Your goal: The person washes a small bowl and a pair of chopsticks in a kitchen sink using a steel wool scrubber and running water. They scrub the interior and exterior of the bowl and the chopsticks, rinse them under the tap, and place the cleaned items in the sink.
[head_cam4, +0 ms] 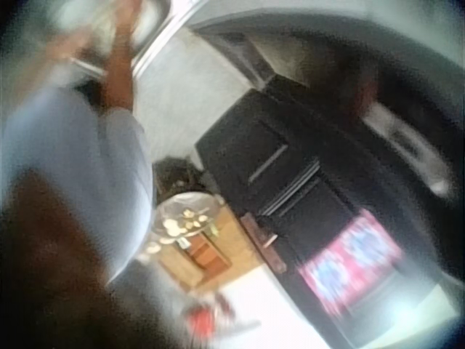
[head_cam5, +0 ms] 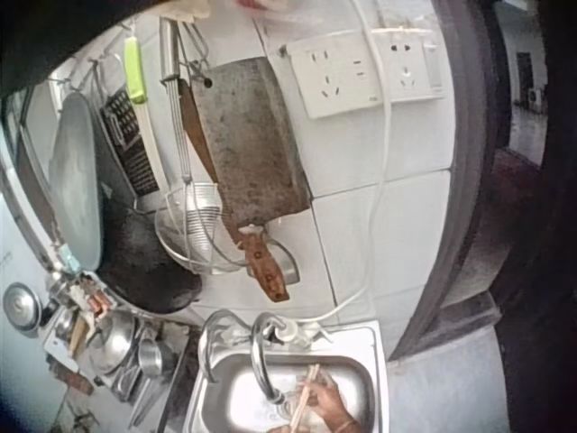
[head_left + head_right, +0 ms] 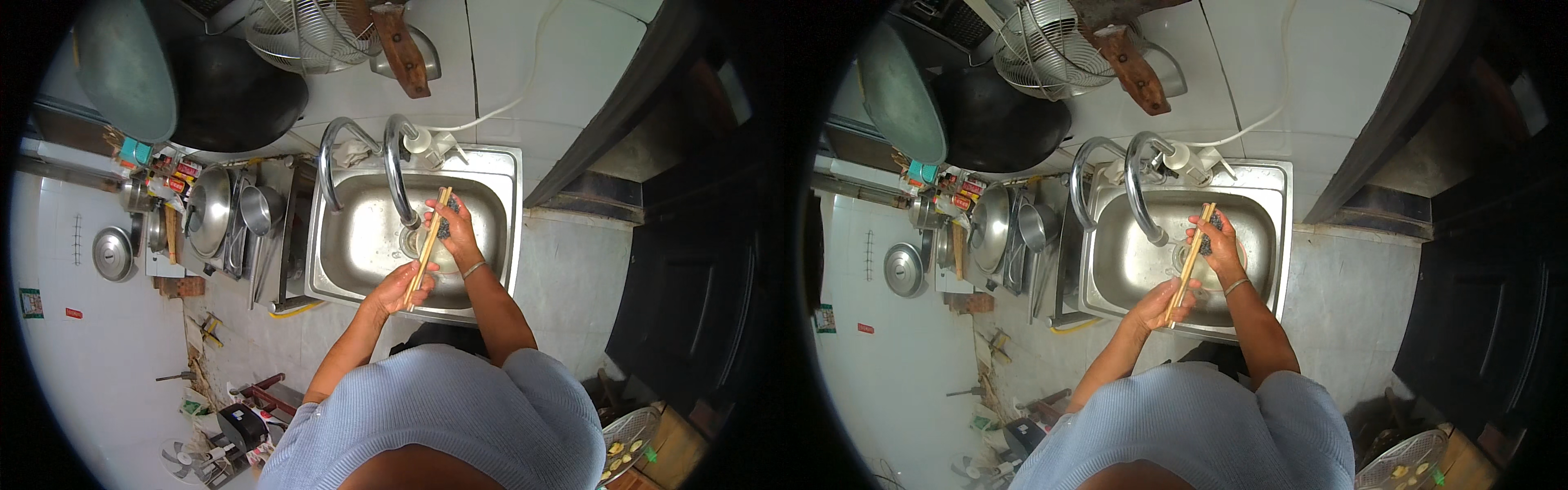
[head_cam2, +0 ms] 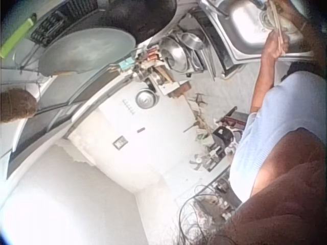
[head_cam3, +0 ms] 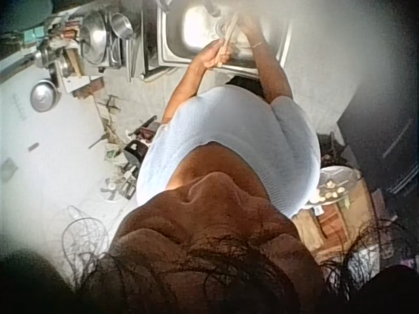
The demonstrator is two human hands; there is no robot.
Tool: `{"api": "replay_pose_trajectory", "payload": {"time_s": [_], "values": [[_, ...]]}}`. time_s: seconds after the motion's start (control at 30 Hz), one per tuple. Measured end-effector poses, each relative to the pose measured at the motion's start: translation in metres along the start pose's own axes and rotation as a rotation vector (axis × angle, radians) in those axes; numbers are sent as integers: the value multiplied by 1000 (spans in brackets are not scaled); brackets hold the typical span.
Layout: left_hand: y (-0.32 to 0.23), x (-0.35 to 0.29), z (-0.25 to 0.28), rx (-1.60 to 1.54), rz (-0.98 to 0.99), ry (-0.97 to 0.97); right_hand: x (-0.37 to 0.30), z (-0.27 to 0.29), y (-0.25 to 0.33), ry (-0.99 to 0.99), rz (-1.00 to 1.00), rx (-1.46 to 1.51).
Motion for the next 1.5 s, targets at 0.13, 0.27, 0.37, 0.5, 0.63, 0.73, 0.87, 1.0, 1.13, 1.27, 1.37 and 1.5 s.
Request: {"api": "replay_pose_trajectory", "payload": {"time_s": [0.13, 0.27, 0.37, 0.5, 0.63, 0.73, 0.87, 1.0, 1.13, 1.27, 1.37, 1.5], "values": [[1, 17, 14, 177, 4, -200, -9, 0, -17, -91, 138, -372], [17, 50, 42, 1042, -902, -728, -57, -24, -42, -106, 428, -1098], [15, 41, 34, 1193, -651, -877, -55, -28, -28, -16, 528, -1280], [16, 19, 7, 1392, -469, -949, 9, 7, -18, -113, 664, -1389], [12, 13, 11, 1448, -497, -1007, -10, -9, -25, -70, 687, -1419], [0, 12, 9, 1539, -593, -1073, -52, -13, -53, 61, 502, -1331], [8, -1, 6, 1606, -555, -1121, -26, -3, -38, 103, 627, -1244], [13, 1, 2, 1549, -733, -1087, 11, 9, -23, -92, 664, -1407], [0, 6, 15, 1382, -838, -980, -54, -16, -52, -3, 697, -1443], [4, -3, 14, 1329, -826, -929, -40, -20, -39, -70, 480, -1218], [10, 1, 14, 1226, -914, -863, 2, 4, -36, -362, 464, -1176], [20, 3, 26, 683, -589, -638, 30, 33, -16, -99, -39, -357]]}}
Point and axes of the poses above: each hand's wrist, its own x-axis towards the middle knuckle, its own z-axis out of the back of the hand, y = z × x, the point moved 1 cm from there along x, towards the middle knuckle, and after that the axes turned 9 degrees about z, right-handed, at the moved point
